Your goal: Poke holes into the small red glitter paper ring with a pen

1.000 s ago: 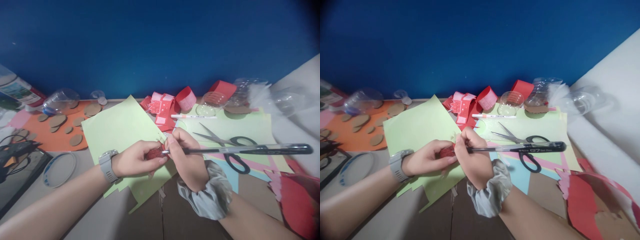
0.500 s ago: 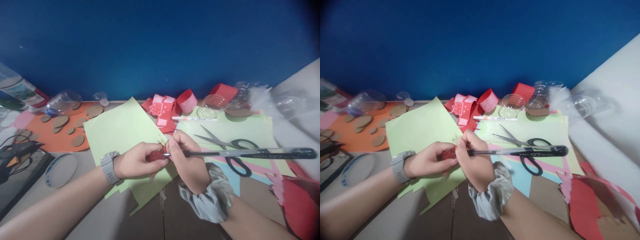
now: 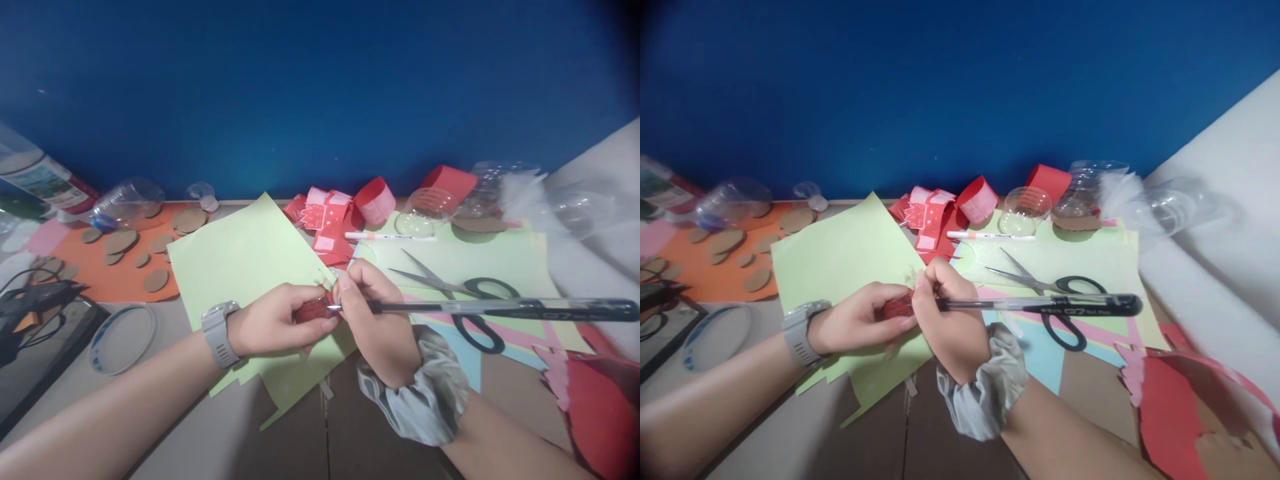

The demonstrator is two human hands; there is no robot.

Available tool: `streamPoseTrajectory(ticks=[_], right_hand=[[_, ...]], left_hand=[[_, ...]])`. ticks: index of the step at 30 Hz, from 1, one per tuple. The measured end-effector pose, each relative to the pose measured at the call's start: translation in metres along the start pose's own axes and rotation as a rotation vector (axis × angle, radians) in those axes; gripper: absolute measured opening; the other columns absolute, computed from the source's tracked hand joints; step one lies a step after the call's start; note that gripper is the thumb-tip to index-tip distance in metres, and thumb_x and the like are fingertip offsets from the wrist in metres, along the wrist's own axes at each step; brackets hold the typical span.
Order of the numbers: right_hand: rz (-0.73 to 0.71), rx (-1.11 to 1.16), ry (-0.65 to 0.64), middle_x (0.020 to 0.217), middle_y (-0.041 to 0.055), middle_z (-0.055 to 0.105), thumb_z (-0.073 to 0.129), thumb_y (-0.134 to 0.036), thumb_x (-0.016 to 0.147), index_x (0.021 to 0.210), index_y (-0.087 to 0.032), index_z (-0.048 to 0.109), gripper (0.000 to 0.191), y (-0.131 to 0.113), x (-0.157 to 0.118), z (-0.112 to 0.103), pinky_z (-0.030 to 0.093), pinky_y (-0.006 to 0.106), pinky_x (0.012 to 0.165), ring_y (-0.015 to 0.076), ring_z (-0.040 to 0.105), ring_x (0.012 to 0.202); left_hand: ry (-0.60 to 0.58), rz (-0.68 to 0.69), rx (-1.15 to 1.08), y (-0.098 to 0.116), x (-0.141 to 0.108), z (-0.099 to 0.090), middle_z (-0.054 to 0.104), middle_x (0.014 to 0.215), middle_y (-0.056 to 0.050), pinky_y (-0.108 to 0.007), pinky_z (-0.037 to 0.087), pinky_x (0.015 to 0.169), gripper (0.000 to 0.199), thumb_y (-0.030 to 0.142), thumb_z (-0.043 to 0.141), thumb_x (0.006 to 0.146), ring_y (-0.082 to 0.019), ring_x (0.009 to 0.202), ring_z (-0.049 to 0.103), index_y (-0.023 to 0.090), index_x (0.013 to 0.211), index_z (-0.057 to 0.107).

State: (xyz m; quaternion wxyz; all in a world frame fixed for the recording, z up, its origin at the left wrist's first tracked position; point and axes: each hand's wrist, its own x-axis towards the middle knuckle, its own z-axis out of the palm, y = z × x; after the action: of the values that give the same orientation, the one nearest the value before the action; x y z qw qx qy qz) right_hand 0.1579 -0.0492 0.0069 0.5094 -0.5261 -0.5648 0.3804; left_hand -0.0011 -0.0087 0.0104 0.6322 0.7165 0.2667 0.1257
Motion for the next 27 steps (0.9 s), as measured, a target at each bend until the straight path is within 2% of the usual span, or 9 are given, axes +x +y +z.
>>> streamPoseTrajectory(ticks=[27], right_hand=[[0.006, -0.002, -0.01, 0.056, -0.0059, 0.033, 0.041, -0.022, 0.091, 0.062, -0.02, 0.038, 0.029, -0.0004, 0.0005, 0.0003, 0.031, 0.023, 0.049, 0.0086, 0.034, 0.051]], left_hand=[[0.002, 0.004, 0.019, -0.0005, -0.0003, 0.0004, 0.059, 0.056, 0.0, -0.019, 0.042, 0.047, 0.025, 0.036, 0.049, 0.091, -0.01, 0.047, 0.056, 0.012, 0.087, 0.053]])
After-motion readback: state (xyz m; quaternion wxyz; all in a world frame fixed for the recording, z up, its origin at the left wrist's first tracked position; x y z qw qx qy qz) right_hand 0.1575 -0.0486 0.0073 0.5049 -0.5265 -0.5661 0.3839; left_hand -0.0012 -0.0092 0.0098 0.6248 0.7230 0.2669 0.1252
